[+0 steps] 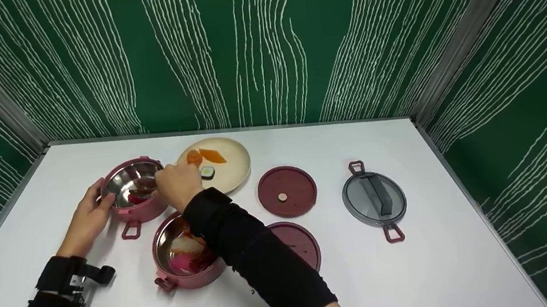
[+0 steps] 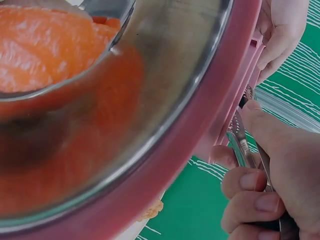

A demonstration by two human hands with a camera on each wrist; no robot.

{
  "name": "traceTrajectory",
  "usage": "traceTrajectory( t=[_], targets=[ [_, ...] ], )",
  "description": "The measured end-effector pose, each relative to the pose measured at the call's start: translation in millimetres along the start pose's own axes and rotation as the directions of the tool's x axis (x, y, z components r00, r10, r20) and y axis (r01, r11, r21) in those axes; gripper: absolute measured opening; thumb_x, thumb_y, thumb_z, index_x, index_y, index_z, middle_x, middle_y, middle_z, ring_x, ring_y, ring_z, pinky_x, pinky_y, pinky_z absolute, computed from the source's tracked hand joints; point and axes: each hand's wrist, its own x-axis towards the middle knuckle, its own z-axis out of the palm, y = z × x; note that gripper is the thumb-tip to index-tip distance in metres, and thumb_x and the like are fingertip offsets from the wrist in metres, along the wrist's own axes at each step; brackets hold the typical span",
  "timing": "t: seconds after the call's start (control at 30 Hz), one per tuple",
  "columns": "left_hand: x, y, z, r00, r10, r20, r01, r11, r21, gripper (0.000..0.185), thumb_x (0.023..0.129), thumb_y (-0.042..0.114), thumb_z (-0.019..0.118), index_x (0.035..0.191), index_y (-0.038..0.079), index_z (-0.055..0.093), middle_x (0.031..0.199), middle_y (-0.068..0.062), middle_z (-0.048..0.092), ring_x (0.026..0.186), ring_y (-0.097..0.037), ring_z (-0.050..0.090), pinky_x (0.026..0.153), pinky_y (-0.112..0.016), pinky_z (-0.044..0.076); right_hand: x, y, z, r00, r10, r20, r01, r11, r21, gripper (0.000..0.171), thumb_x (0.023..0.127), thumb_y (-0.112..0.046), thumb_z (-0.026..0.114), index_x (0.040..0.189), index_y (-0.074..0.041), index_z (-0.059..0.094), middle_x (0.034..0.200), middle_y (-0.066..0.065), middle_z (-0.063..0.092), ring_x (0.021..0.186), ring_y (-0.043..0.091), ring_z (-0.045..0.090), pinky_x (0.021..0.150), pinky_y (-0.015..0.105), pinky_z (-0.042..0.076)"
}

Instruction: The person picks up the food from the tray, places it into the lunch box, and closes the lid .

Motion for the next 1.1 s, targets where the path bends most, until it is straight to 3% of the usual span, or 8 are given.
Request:
traceTrajectory(
  t=[0.33, 0.53, 0.8, 0.97, 1.1],
  targets=[
    [-0.2, -0.1, -0.2, 1.0, -0.005, 0.003, 0.005, 1.0, 0.01, 0.066, 0.111, 0.027, 0.04, 0.167, 0.011, 0.009, 0.17, -0.023, 0.016, 0.157, -0.04, 0.014, 0.127, -0.056, 0.013, -1, 0, -2, 1.0, 0.004, 0.016, -0.005, 1.0, 0.011, 0.05, 0.093, -0.06, 0.068, 0.107, -0.014, 0.079, 0.085, 0.005, 0.075, 0.073, 0.022, 0.069, 0.062, 0.039, 0.06],
    [0.8, -1.0, -0.1, 1.0, 0.0, 0.0, 0.0, 1.0, 0.009, 0.066, 0.111, 0.025, 0.041, 0.167, 0.009, 0.01, 0.169, -0.024, 0.017, 0.156, -0.041, 0.015, 0.127, -0.056, 0.014, -2, 7, -6, 1.0, 0.017, -0.009, -0.016, 0.997, 0.08, 0.048, 0.094, -0.059, 0.068, 0.104, -0.013, 0.075, 0.086, 0.005, 0.073, 0.076, 0.022, 0.07, 0.065, 0.04, 0.06],
    [-1.2, 0.8, -0.4, 1.0, 0.009, 0.006, -0.009, 1.0, 0.004, 0.066, 0.111, 0.025, 0.041, 0.166, 0.008, 0.01, 0.17, -0.022, 0.018, 0.157, -0.039, 0.017, 0.127, -0.054, 0.016, -7, 26, -8, 0.998, 0.042, -0.048, -0.033, 0.986, 0.166, 0.047, 0.097, -0.058, 0.064, 0.106, -0.013, 0.072, 0.094, 0.006, 0.072, 0.086, 0.028, 0.071, 0.072, 0.046, 0.059],
    [-1.8, 1.6, -1.1, 1.0, 0.013, 0.006, -0.013, 1.0, 0.001, 0.065, 0.111, 0.025, 0.041, 0.167, 0.008, 0.01, 0.17, -0.021, 0.018, 0.157, -0.037, 0.016, 0.128, -0.052, 0.016, -9, 42, -7, 0.995, 0.082, -0.065, -0.063, 0.966, 0.251, 0.046, 0.096, -0.058, 0.065, 0.105, -0.013, 0.073, 0.087, 0.006, 0.072, 0.081, 0.03, 0.07, 0.07, 0.048, 0.057],
    [-1.5, 1.3, -1.4, 1.0, 0.012, 0.006, -0.012, 1.0, 0.007, 0.065, 0.111, 0.025, 0.04, 0.167, 0.009, 0.01, 0.17, -0.022, 0.017, 0.157, -0.038, 0.015, 0.128, -0.052, 0.015, -10, 56, -6, 0.993, 0.103, -0.06, -0.086, 0.967, 0.24, 0.047, 0.097, -0.059, 0.063, 0.107, -0.014, 0.074, 0.085, 0.005, 0.072, 0.078, 0.027, 0.07, 0.071, 0.046, 0.056]
  ],
)
